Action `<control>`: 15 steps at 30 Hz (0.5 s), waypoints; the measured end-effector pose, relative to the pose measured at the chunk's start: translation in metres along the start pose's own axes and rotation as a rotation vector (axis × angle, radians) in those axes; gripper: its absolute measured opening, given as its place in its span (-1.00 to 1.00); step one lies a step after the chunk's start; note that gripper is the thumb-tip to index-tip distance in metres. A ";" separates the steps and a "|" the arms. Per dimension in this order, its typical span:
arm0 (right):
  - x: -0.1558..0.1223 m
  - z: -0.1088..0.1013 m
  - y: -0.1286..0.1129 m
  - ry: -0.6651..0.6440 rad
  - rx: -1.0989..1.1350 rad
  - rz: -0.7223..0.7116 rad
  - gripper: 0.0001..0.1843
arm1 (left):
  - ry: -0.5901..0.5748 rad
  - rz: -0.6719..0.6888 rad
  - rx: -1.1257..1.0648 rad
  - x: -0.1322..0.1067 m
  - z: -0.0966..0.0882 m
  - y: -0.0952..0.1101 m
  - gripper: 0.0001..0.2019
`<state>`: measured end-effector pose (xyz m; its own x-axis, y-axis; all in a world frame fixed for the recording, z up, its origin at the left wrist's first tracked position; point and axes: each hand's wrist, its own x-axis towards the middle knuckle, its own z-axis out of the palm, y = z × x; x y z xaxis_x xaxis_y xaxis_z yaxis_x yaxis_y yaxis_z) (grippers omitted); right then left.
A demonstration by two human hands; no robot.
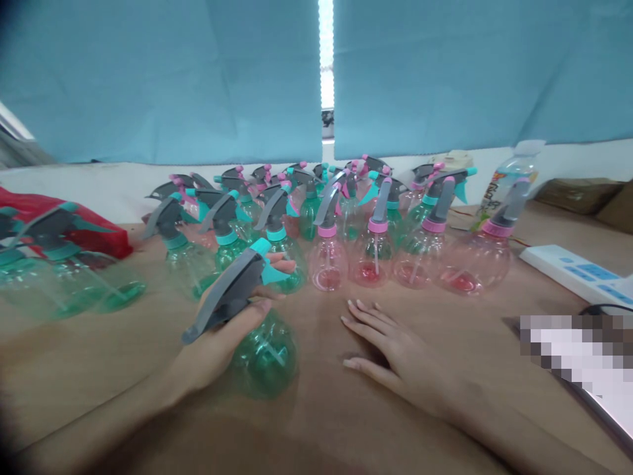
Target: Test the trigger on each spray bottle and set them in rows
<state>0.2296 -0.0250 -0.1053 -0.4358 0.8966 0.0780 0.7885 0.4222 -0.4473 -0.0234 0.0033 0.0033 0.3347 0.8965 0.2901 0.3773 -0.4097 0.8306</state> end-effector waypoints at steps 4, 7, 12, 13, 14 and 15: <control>0.000 -0.001 -0.001 -0.013 -0.015 0.010 -0.34 | 0.014 0.006 -0.019 0.000 0.000 0.002 -0.54; 0.000 0.000 0.002 -0.006 -0.016 0.000 -0.34 | 0.019 0.010 -0.038 0.000 0.000 0.002 -0.55; 0.000 0.003 0.004 0.014 -0.002 -0.013 -0.35 | 0.020 0.025 -0.050 0.001 0.001 0.001 -0.55; 0.000 0.003 0.003 0.010 -0.002 -0.008 -0.35 | 0.018 0.023 -0.051 0.001 0.001 0.001 -0.55; 0.000 0.002 0.003 0.007 -0.004 -0.004 -0.35 | 0.017 0.024 -0.054 0.001 0.001 0.001 -0.55; 0.000 0.002 0.002 0.005 -0.007 -0.001 -0.35 | 0.016 0.023 -0.057 0.001 0.001 0.001 -0.55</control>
<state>0.2300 -0.0243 -0.1081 -0.4348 0.8967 0.0827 0.7912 0.4242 -0.4406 -0.0222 0.0039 0.0042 0.3289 0.8897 0.3166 0.3199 -0.4205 0.8490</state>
